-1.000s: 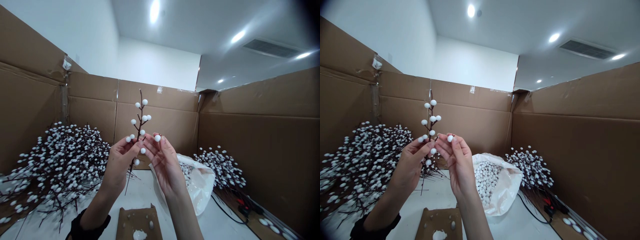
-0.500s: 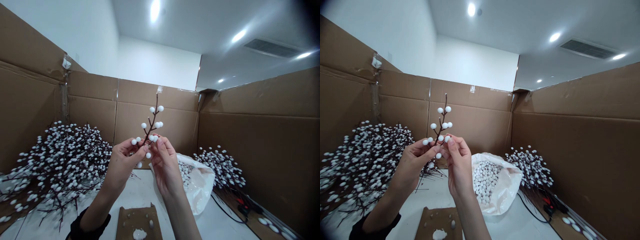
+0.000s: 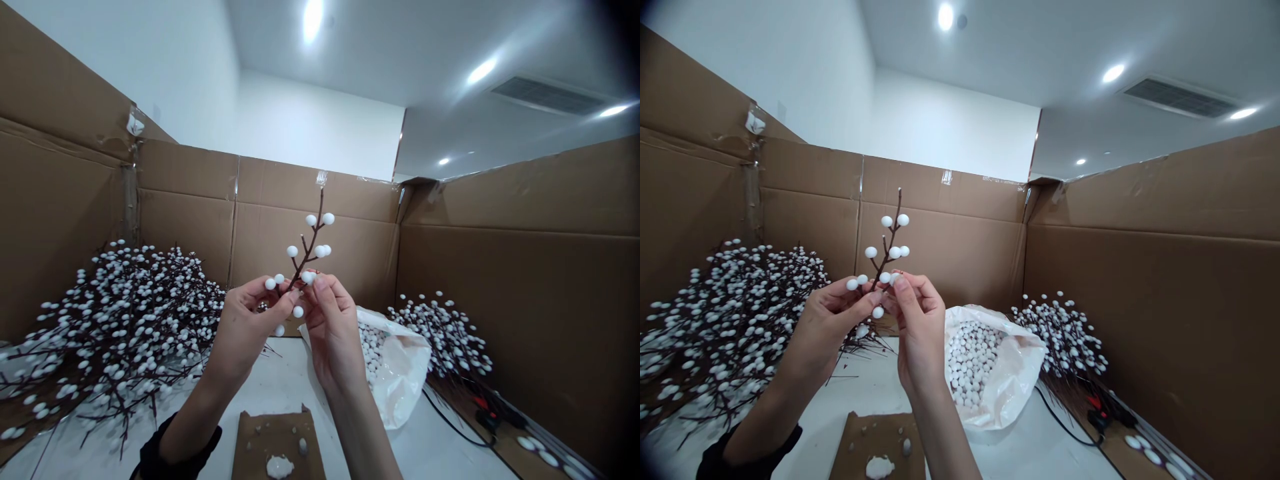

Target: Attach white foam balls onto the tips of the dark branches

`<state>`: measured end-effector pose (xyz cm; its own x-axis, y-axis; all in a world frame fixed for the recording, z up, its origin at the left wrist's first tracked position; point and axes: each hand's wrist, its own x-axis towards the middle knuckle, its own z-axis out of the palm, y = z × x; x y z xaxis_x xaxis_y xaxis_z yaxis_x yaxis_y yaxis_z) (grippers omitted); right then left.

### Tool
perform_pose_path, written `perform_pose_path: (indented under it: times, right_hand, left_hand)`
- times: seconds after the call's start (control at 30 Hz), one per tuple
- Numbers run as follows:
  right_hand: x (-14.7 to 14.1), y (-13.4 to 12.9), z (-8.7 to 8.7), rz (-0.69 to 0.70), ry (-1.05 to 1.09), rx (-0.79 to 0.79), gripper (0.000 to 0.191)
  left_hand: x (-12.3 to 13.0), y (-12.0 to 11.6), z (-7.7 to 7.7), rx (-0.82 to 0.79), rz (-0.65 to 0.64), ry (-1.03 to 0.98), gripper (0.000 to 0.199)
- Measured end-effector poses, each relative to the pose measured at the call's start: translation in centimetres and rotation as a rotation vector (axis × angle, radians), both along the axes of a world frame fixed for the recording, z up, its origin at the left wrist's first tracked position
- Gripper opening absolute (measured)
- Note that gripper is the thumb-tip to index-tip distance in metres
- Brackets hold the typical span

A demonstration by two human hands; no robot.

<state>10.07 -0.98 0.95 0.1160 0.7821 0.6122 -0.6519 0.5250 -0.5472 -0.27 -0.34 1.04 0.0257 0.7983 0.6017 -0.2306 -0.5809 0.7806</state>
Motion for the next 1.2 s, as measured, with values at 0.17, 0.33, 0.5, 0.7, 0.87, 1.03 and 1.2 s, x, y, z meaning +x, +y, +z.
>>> perform_pose_path:
  times: [0.17,0.33,0.5,0.7,0.87,1.03,1.2]
  right_hand:
    - [-0.1,0.0,-0.1,-0.079,-0.019,-0.020,0.016]
    - [-0.1,-0.2,-0.2,-0.155,-0.045,-0.009,0.017]
    - [-0.3,-0.3,-0.2,-0.153,-0.051,0.000,0.017]
    - [-0.6,-0.4,-0.5,-0.166,-0.057,0.017,0.017]
    - [-0.7,-0.1,-0.7,-0.173,-0.066,0.019,0.017]
    - [-0.5,0.1,-0.2,-0.198,-0.158,0.043,0.018]
    - [0.7,-3.3,-1.1,-0.693,-0.210,0.146,0.011]
  left_hand:
    - [0.1,-0.1,-0.1,0.011,0.004,-0.011,0.015]
    - [0.2,-0.4,-0.1,0.036,0.024,-0.001,0.014]
    - [0.2,-0.6,0.0,0.054,0.030,-0.027,0.015]
    - [0.2,-0.7,-0.1,0.063,0.037,-0.051,0.014]
    - [0.3,-0.8,-0.1,0.056,0.045,-0.081,0.014]
    - [0.2,-0.6,-0.1,0.050,0.030,-0.065,0.015]
    - [0.1,0.0,-0.1,-0.011,0.018,-0.050,0.015]
